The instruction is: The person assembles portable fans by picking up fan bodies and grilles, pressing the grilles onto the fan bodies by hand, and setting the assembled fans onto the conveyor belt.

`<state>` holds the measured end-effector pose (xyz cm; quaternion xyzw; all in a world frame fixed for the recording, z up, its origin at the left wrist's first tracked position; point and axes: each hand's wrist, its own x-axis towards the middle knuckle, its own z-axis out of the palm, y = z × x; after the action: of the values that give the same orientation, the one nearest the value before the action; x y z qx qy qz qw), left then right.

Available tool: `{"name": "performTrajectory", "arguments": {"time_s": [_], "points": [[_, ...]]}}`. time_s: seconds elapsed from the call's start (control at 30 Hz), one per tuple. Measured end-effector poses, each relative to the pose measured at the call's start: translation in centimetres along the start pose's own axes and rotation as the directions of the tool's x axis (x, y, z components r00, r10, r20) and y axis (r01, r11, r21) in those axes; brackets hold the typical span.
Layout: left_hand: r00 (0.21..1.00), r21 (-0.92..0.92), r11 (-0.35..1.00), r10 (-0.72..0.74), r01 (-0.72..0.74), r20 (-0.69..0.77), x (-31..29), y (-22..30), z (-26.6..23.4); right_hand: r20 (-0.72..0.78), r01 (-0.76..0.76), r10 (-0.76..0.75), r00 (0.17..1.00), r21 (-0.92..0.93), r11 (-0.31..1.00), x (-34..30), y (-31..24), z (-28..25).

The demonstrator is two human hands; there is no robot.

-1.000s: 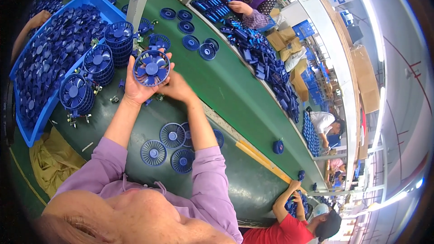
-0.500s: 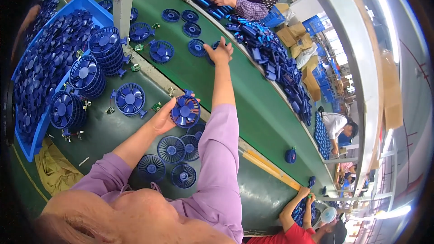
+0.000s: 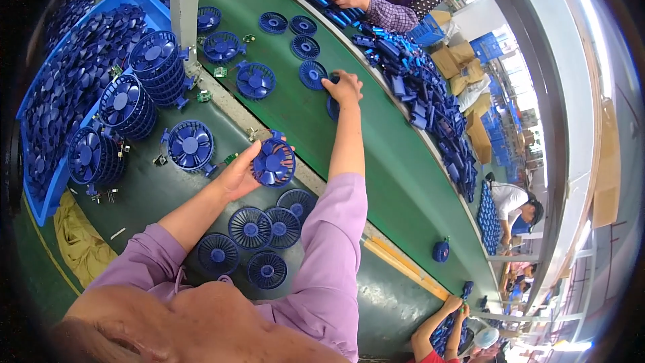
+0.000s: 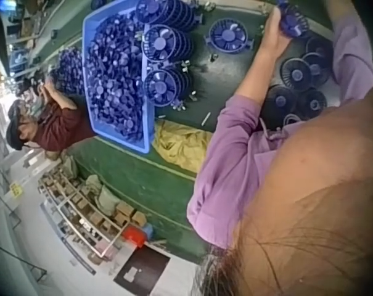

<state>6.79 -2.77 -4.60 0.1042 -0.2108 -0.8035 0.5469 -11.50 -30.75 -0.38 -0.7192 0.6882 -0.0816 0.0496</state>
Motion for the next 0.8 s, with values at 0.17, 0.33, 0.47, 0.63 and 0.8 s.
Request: {"name": "performTrajectory", "arguments": {"time_s": [0.17, 0.33, 0.47, 0.63, 0.8], "points": [[1.0, -0.018, 1.0, -0.007, 0.006, -0.005, -0.1, 0.0, 0.3, 0.025, 0.048, -0.048, 0.999, 0.015, 0.999, -0.7, 1.6, 0.2], [1.0, -0.019, 1.0, 0.012, -0.012, -0.009, 0.0, 0.0, 0.2, 0.028, 0.235, -0.244, 0.969, 0.187, 0.954, -3.1, 3.3, -0.2], [0.995, -0.141, 0.986, 0.079, -0.086, -0.058, -0.3, 0.5, -0.1, -0.035, 0.377, -0.384, 0.922, 0.297, 0.877, -8.5, 2.8, -1.1], [0.981, -0.202, 0.962, 0.169, -0.184, -0.092, 0.2, 0.5, 0.0, 0.152, 0.281, -0.391, 0.908, 0.474, 0.835, -15.0, 3.8, -3.7], [0.963, -0.141, 0.962, 0.21, -0.235, -0.168, 0.3, 0.7, -0.6, 0.439, 0.2, -0.538, 0.72, 0.61, 0.767, -20.8, 1.3, -6.9]]}}
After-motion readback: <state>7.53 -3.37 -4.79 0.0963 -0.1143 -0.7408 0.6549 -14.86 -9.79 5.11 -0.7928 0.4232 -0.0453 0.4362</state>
